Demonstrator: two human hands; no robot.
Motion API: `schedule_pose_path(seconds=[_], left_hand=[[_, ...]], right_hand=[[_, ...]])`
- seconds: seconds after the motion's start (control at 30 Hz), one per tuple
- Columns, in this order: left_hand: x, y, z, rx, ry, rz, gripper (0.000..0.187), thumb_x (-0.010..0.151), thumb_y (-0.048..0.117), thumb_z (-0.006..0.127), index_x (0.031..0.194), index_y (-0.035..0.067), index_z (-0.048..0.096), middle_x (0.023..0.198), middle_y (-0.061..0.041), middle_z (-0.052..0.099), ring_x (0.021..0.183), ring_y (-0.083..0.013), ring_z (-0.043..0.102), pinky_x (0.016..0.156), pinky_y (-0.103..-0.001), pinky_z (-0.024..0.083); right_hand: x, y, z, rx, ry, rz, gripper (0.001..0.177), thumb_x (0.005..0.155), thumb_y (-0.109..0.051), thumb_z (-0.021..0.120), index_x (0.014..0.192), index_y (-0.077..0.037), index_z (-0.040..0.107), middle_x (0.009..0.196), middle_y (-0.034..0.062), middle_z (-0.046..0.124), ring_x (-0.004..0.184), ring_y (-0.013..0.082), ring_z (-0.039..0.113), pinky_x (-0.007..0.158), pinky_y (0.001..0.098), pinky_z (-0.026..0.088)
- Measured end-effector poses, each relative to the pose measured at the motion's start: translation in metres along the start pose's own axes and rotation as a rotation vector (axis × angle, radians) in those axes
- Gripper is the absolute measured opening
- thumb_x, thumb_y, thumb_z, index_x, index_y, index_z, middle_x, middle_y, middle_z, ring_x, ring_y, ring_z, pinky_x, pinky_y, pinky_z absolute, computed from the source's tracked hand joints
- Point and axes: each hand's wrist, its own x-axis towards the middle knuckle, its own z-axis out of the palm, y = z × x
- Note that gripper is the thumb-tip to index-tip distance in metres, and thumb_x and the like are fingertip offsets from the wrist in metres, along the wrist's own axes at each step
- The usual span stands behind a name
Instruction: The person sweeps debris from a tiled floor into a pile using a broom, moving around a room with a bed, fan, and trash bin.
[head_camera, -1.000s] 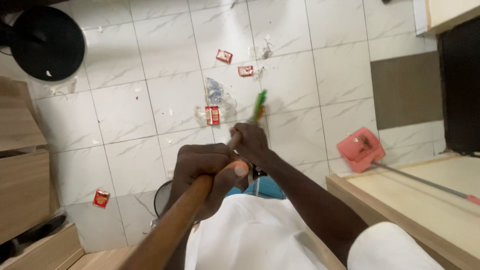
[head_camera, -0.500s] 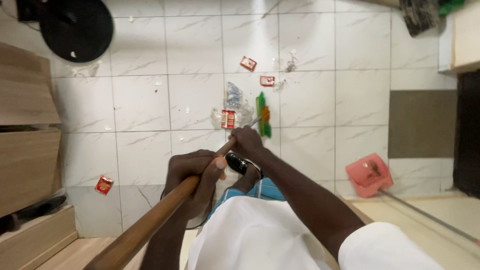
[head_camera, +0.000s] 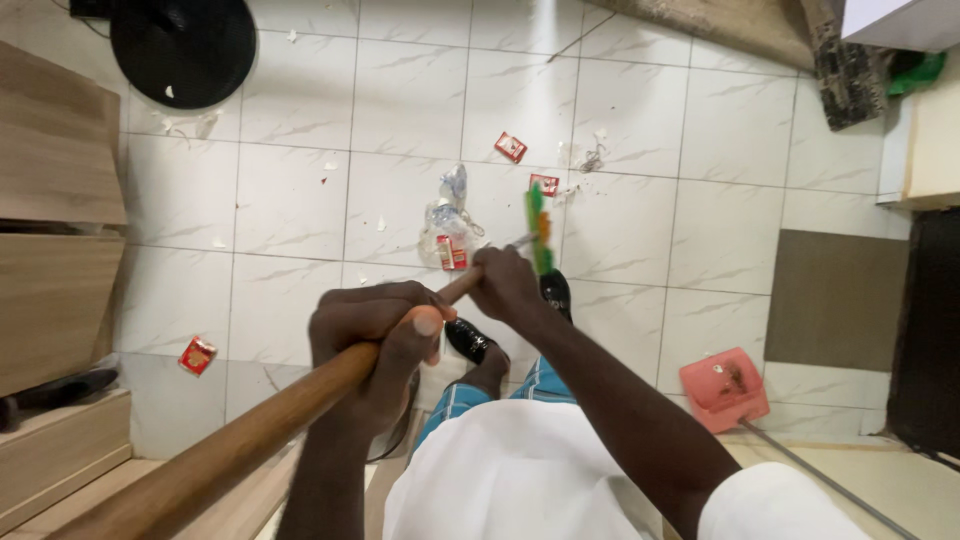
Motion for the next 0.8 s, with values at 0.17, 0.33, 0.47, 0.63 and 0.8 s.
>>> schedule_pose_path(seconds=[0.17,0.33,0.47,0.63,0.8], left_hand=[[0.027,-0.038,0.068,-0.106,-0.014,-0.225,0.032,0.103,0.018,0.063,0.077,0.0,0.072,0.061,-0.006,0.064,0.054,-0.0078,0.056,0.062,-0.028,0.054],[0.062,-0.083,0.151,-0.157,-0.059,-0.255,0.027,0.101,0.02,0.064,0.088,-0.001,0.074,0.084,-0.007,0.078,0.063,-0.0055,0.064,0.057,-0.023,0.054],[0.087,-0.106,0.211,-0.192,-0.052,-0.295,0.018,0.099,0.015,0.066,0.099,-0.001,0.074,0.084,-0.011,0.076,0.063,-0.0087,0.062,0.058,-0.025,0.052],[0.115,-0.101,0.236,0.009,-0.011,-0.021,0.023,0.102,0.01,0.069,0.082,0.0,0.066,0.081,-0.012,0.072,0.082,-0.0174,0.075,0.071,-0.027,0.058],[0.115,-0.062,0.201,0.121,0.03,-0.185,0.038,0.095,0.006,0.072,0.062,-0.002,0.057,0.056,-0.012,0.054,0.05,-0.0211,0.053,0.055,-0.032,0.043]], right_hand=[[0.002,0.109,-0.044,-0.051,0.051,0.095,0.018,0.081,-0.025,0.075,0.09,-0.01,0.071,0.088,0.0153,0.073,0.087,0.0419,0.067,0.075,0.0533,0.056],[0.025,0.233,-0.086,-0.212,0.047,0.005,0.014,0.079,-0.021,0.076,0.088,-0.01,0.073,0.088,0.0133,0.073,0.094,0.0414,0.064,0.073,0.051,0.057],[0.049,0.308,-0.113,-0.222,-0.103,0.051,0.012,0.08,-0.021,0.077,0.087,-0.012,0.074,0.088,0.0147,0.073,0.093,0.0383,0.065,0.074,0.0492,0.057],[0.079,0.325,-0.109,-0.209,-0.137,-0.092,0.009,0.074,-0.018,0.079,0.081,-0.014,0.076,0.083,0.013,0.072,0.088,0.0346,0.067,0.074,0.0465,0.057],[0.087,0.259,-0.086,-0.124,-0.132,-0.256,0.013,0.084,-0.024,0.079,0.08,-0.013,0.074,0.08,0.0104,0.073,0.077,0.0341,0.068,0.072,0.0447,0.056]])
